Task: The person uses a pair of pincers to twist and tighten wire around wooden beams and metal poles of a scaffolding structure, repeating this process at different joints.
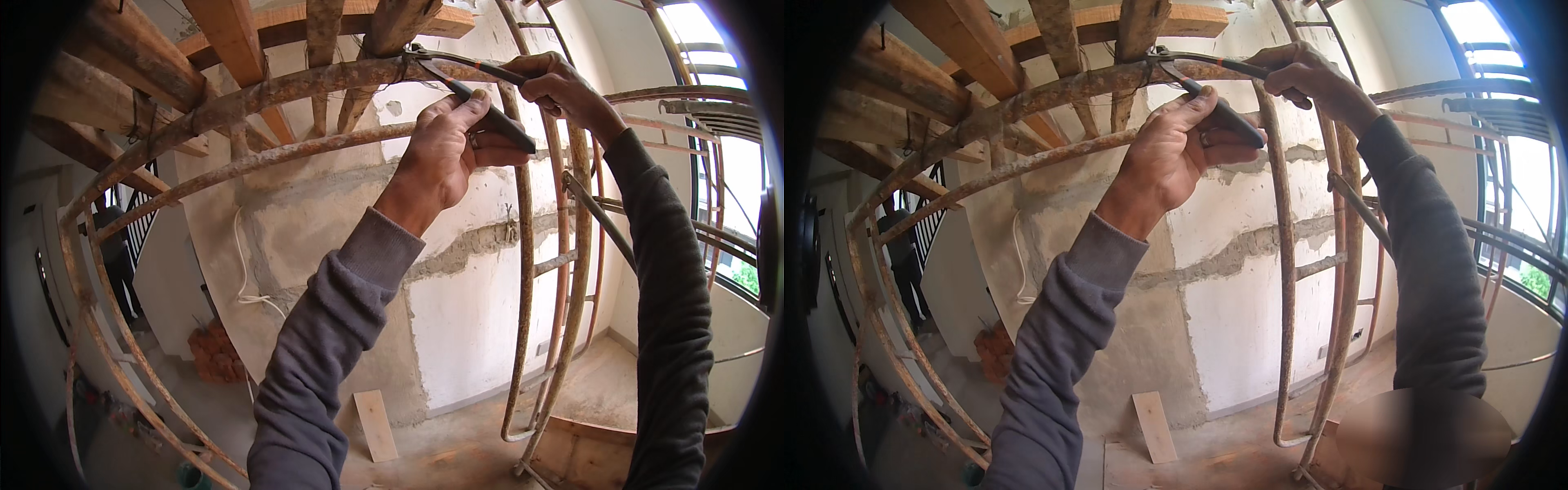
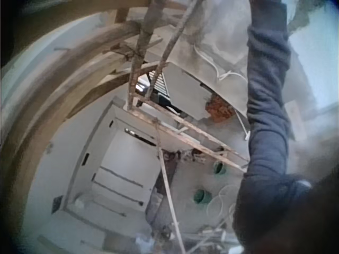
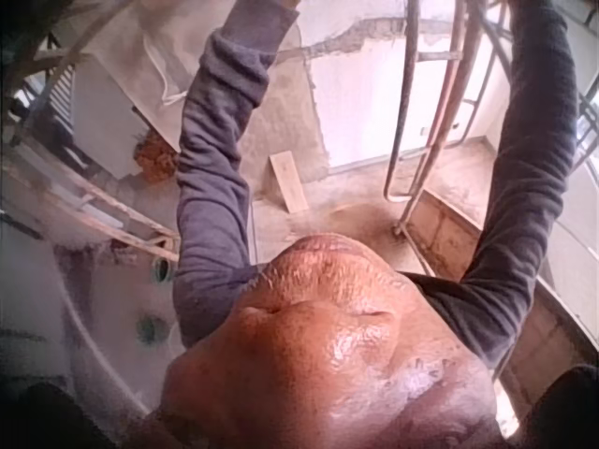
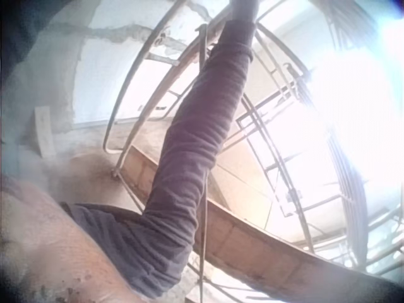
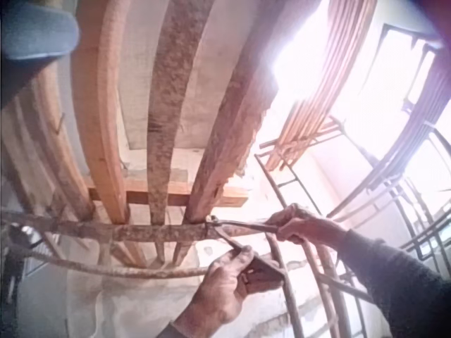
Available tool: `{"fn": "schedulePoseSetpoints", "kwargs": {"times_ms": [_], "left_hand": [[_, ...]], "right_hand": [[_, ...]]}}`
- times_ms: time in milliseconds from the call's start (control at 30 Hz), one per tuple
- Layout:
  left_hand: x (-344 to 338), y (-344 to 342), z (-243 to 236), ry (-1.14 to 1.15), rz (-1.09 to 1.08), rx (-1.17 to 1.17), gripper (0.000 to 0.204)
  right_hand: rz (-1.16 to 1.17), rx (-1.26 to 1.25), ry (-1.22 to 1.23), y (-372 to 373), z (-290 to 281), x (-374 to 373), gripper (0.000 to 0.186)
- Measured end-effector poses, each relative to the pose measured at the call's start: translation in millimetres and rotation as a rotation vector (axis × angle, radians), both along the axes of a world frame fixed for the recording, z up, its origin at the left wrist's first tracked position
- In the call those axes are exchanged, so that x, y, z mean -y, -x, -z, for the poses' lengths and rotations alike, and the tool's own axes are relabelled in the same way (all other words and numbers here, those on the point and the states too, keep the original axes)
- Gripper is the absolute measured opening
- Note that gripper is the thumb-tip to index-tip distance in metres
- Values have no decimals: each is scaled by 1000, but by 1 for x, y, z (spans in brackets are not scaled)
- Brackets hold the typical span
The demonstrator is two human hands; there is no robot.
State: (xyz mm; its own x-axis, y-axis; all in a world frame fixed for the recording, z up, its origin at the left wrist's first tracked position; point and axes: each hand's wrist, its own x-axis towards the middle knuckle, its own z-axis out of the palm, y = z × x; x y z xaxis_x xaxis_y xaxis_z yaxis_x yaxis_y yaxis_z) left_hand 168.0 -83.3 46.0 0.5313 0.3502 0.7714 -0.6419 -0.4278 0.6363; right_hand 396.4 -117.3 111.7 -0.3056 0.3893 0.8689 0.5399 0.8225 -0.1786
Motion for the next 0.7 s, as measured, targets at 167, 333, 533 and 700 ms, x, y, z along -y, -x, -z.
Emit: {"fn": "schedulePoseSetpoints", "kwargs": {"times_ms": [167,333,533,700], "left_hand": [[0,18,5,-41,-33,-46,23],[-4,30,9,-108,-233,-170,28],[-9,25,10,-96,-323,-127,31],[-9,30,12,-112,-302,-141,34]], "right_hand": [[-59,-36,31,6,20,-9,47],[-248,-238,169,27,49,-19,41],[-418,-368,281,41,67,-16,38],[-401,-443,290,56,78,-5,42]]}}
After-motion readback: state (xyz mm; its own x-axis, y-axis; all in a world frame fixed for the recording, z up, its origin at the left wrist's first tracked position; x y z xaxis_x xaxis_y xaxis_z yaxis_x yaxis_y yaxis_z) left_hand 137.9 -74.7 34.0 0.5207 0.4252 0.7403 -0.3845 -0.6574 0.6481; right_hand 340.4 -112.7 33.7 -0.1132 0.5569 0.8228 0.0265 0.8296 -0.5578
